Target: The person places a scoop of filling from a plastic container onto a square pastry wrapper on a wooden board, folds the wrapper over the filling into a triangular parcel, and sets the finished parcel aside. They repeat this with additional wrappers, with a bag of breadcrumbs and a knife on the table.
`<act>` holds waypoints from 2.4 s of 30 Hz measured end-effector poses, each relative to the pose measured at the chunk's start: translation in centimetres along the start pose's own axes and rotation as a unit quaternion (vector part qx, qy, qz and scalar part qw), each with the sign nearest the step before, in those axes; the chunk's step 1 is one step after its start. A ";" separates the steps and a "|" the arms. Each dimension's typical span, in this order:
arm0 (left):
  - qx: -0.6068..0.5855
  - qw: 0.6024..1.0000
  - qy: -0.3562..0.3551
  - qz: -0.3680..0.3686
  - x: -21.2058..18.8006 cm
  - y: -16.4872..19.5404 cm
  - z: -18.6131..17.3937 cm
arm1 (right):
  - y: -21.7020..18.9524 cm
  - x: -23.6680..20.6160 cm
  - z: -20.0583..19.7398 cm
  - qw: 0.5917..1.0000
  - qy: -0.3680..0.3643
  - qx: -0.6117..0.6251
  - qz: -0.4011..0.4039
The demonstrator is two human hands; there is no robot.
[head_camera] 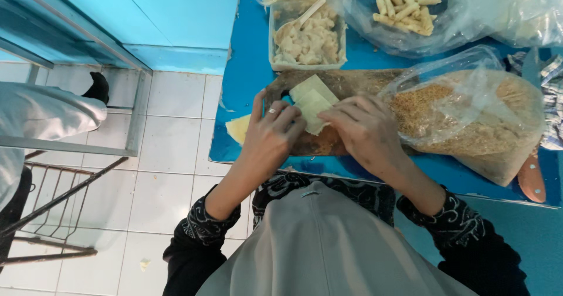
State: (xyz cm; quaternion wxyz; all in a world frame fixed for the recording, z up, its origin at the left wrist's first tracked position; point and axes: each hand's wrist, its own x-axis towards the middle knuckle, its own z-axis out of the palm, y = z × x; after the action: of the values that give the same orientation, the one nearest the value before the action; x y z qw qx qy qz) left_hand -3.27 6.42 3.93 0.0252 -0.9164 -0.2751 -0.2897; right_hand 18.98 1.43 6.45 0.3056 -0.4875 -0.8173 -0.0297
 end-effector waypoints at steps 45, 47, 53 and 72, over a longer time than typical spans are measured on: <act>-0.020 0.985 0.083 -0.153 0.0 4.3 2.6 | 8.6 9.6 -0.5 0.899 -0.164 -0.362 -0.182; -0.022 0.983 0.084 -0.159 0.1 4.2 3.0 | 8.9 9.8 -0.9 0.907 -0.167 -0.337 -0.187; -0.032 0.980 0.095 -0.172 -0.1 4.4 3.8 | 9.7 9.1 -1.6 0.882 -0.133 -0.390 -0.227; -0.041 0.972 0.132 -0.191 -0.8 4.5 3.8 | 5.1 6.2 -4.3 0.946 -0.222 -0.170 -0.162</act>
State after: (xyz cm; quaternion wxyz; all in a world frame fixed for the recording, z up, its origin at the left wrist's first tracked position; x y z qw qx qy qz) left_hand 0.49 3.01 0.81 -0.0323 -0.8008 -0.4270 -0.4187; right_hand 23.07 7.46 11.98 0.0199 -0.3874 -0.9153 -0.1084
